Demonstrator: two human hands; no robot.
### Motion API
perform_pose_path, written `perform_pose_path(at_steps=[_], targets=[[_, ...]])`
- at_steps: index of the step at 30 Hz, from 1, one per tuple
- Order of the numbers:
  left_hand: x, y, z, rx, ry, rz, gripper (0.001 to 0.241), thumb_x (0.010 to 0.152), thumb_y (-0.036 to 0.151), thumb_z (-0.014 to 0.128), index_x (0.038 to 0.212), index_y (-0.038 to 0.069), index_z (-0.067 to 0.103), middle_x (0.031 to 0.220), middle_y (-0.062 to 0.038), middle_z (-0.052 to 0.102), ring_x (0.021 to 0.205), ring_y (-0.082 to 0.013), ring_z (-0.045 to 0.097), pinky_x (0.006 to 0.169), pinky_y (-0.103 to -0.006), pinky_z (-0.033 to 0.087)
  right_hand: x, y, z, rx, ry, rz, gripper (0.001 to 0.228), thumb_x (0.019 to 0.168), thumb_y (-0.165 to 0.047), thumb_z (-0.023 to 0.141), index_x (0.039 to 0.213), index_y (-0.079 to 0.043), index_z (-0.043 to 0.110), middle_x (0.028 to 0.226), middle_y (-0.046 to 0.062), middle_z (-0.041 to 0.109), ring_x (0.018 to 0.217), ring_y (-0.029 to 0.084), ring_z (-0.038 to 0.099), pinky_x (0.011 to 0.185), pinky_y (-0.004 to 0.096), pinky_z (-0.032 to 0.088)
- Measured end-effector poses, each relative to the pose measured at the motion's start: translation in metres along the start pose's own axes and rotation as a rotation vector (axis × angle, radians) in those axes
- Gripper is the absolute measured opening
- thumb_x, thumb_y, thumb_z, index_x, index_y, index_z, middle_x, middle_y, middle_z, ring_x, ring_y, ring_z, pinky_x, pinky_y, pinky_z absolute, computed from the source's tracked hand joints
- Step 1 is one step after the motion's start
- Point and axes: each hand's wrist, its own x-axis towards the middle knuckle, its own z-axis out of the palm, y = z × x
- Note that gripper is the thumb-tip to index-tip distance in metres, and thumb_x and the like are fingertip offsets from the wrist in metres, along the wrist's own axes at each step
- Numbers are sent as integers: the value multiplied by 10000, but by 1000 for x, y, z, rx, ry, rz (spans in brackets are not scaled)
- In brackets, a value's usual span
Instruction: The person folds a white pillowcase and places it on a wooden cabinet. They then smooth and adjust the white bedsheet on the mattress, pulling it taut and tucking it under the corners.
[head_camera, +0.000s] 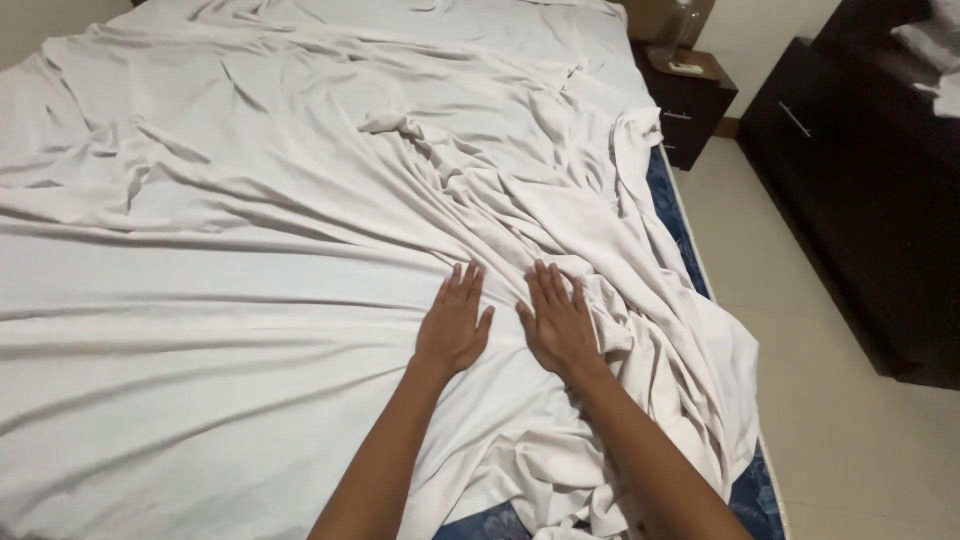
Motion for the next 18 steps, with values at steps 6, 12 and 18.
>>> perform_pose_path(at_steps=[6, 12, 18], targets=[[-1, 33, 11, 12, -10, 24, 690, 1040, 380, 405, 1573, -36, 271, 1669, -194, 247, 1560, -348, 164, 1264, -437, 142, -25, 24, -6, 77, -28, 42, 619, 1072, -415, 408, 1558, -33, 381, 1651, 180, 336, 1545, 343, 278, 1232, 569, 177], [-9, 51, 32, 55, 21, 32, 690, 1036, 391, 389, 1570, -34, 286, 1663, -188, 270, 1557, -338, 189, 1260, -436, 156, -45, 39, 0, 107, -47, 73, 639, 1059, -423, 428, 1576, -56, 355, 1659, 177, 315, 1537, 344, 274, 1195, 608, 191], [-20, 67, 36, 31, 41, 61, 702, 1036, 387, 394, 1574, -48, 276, 1669, -207, 251, 1554, -335, 185, 1262, -431, 154, -62, 46, -2, 113, -45, 88, 655, 1042, -402, 465, 1586, -63, 328, 1668, 177, 285, 1530, 351, 270, 1197, 598, 186]])
